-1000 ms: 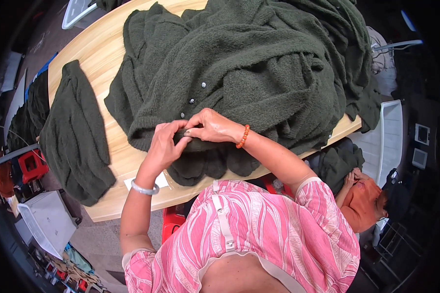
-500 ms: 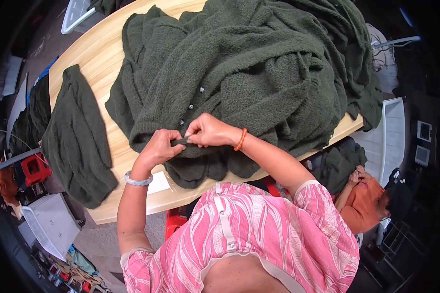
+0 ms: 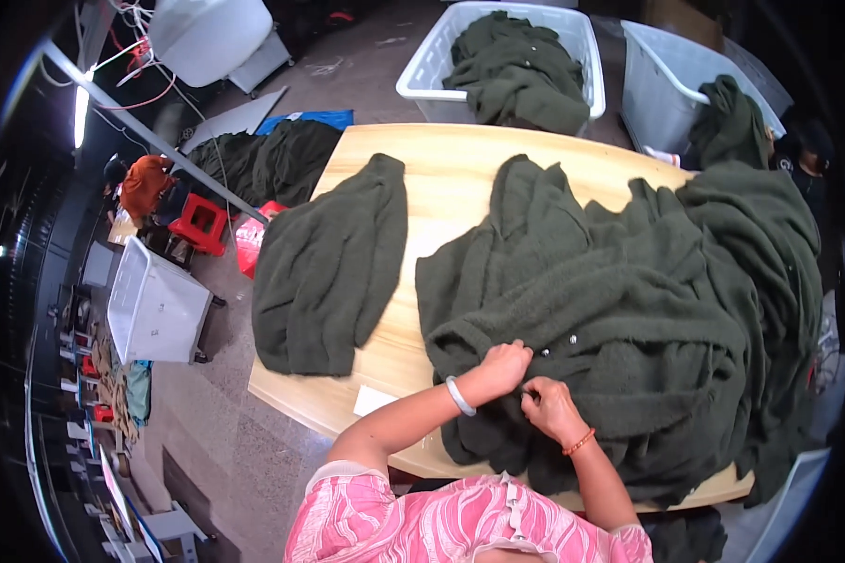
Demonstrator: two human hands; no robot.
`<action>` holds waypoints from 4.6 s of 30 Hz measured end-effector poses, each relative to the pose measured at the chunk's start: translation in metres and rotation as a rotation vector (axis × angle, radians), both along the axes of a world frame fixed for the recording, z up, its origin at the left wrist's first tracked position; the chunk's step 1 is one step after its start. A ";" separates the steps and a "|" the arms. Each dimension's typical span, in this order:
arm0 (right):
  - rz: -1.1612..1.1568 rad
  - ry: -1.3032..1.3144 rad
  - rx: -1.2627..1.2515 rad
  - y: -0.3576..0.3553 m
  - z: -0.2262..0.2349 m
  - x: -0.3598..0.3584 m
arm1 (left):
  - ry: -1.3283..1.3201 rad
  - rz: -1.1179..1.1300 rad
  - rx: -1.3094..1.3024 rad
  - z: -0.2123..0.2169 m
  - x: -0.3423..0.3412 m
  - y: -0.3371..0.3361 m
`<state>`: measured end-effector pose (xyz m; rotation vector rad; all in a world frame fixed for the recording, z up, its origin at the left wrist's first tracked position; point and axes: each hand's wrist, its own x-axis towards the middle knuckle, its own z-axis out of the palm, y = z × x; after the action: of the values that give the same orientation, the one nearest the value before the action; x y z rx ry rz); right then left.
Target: Trimming excess threads and inspecting finished sweaters in a sewing factory.
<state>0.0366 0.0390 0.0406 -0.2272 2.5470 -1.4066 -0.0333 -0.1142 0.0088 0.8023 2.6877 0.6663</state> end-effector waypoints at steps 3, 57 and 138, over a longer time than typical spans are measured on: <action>0.028 0.000 0.030 0.002 -0.004 -0.001 | 0.103 -0.016 -0.061 -0.003 0.002 0.004; -0.176 0.064 -0.015 0.000 -0.026 -0.011 | -0.252 0.048 0.518 0.010 0.008 -0.027; 0.034 0.289 -0.116 -0.010 -0.020 0.008 | 0.026 -0.277 0.458 0.036 0.025 -0.048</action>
<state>0.0448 0.0290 0.0208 -0.5271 2.6702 -1.6140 -0.0085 -0.1619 0.0450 1.2689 2.4015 1.2217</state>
